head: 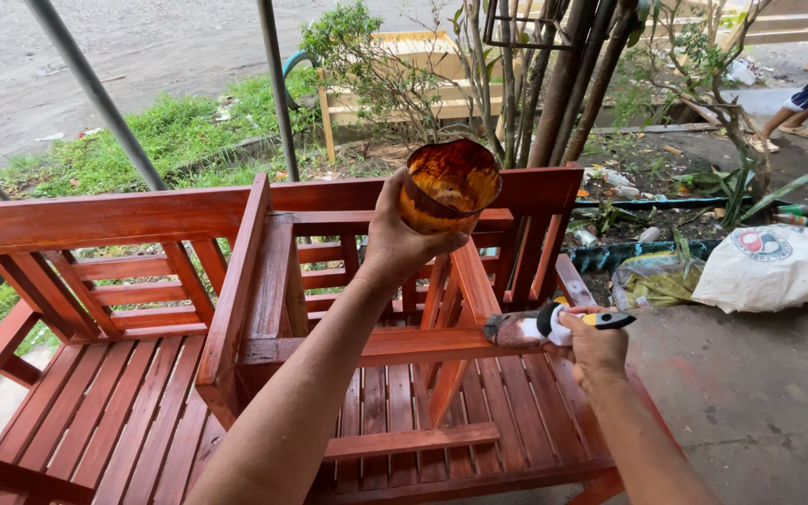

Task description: The person applies reddish-brown wood stain to a wooden bench using a paintbrush, holding a stained container in one hand while brushing the bench slats and frame, working over different sections of the bench.

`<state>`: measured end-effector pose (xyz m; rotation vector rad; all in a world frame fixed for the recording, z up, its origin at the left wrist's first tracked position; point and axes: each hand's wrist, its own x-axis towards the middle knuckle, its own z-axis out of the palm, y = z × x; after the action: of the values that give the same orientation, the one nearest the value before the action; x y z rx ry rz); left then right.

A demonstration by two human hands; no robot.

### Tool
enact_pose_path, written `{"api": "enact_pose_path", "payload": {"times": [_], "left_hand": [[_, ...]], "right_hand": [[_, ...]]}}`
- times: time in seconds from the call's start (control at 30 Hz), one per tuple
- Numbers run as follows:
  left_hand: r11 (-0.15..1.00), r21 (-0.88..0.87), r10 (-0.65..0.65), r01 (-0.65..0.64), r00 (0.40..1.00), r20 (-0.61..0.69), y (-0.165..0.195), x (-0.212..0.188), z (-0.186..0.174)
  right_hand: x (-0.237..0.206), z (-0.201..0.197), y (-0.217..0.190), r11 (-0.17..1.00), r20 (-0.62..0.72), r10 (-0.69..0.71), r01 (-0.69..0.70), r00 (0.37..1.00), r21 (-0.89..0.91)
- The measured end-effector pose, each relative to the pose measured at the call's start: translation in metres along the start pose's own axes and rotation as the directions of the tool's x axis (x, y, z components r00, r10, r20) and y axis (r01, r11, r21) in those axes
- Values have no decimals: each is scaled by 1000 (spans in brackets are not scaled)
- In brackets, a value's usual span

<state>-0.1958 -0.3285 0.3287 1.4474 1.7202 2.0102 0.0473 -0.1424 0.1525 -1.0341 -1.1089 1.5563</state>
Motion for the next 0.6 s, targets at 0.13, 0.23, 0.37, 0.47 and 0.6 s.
{"api": "enact_pose_path", "payload": {"times": [0.13,0.23,0.37,0.47,0.6], "left_hand": [[1000,-19,11,-11,1000,6,1,1,2],[1000,-6,-6,6,998,57,2,3,3],[1000,-2,-31,31,998,51,4,3,-3],[999,-33,-14,15,999,47,4,1,-7],[999,-47,17,-15,998,54,1,-2,-4]], "right_hand": [[-12,26,16,997,72,-55,51,996,59],[-13,27,16,995,100,-95,94,990,16],[-14,12,-6,993,39,-94,97,995,-67],[-26,14,-17,994,3,-64,64,998,-87],[-44,42,-10,993,67,-115,115,991,-5]]}}
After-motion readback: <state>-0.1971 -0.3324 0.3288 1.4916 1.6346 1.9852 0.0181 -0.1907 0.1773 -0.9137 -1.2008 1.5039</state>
